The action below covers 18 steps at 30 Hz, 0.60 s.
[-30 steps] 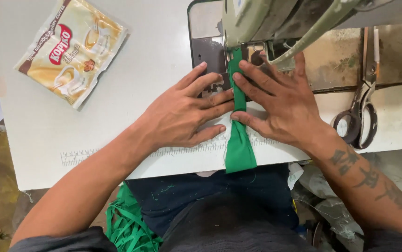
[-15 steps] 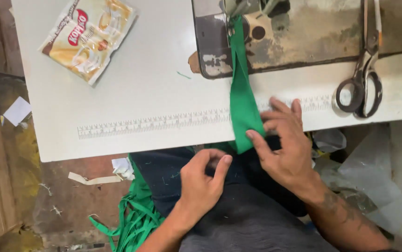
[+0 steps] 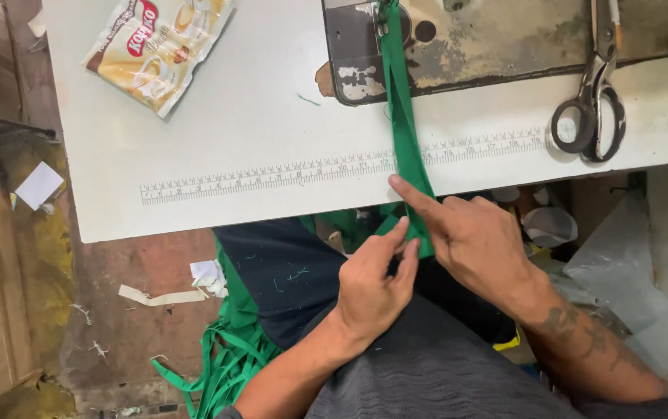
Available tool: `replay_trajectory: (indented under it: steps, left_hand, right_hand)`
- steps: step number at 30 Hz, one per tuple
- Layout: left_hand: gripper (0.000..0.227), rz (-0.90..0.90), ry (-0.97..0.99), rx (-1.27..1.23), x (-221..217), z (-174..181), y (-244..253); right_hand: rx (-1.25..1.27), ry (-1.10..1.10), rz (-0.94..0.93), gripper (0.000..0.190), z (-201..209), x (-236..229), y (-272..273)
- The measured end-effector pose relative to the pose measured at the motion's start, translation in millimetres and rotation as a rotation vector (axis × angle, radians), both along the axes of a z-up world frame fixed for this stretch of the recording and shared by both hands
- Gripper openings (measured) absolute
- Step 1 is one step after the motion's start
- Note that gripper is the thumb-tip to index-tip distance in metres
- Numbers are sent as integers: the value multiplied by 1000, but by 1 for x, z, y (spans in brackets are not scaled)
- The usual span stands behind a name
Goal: Sewing green fabric strips using an industrial sewing machine in a factory setting.
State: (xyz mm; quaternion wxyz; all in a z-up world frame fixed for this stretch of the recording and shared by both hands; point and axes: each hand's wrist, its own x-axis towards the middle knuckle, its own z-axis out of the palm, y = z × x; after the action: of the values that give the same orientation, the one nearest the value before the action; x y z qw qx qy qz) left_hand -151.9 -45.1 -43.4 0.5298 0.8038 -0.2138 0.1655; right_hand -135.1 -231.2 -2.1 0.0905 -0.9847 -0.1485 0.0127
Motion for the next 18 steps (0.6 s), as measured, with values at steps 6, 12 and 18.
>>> replay_trajectory:
  steps: [6, 12, 18]
  left_hand:
    - [31, -65, -66, 153, 3, 4, 6]
    - [23, -140, -213, 347, 77, 53, 37]
    - [41, -371, -530, 747, 147, 43, 44]
  right_hand:
    - [-45, 30, -38, 70, -16, -2, -4]
    - [-62, 62, -39, 84, -22, -2, -7]
    - [-107, -6, -26, 76, -12, -2, 2]
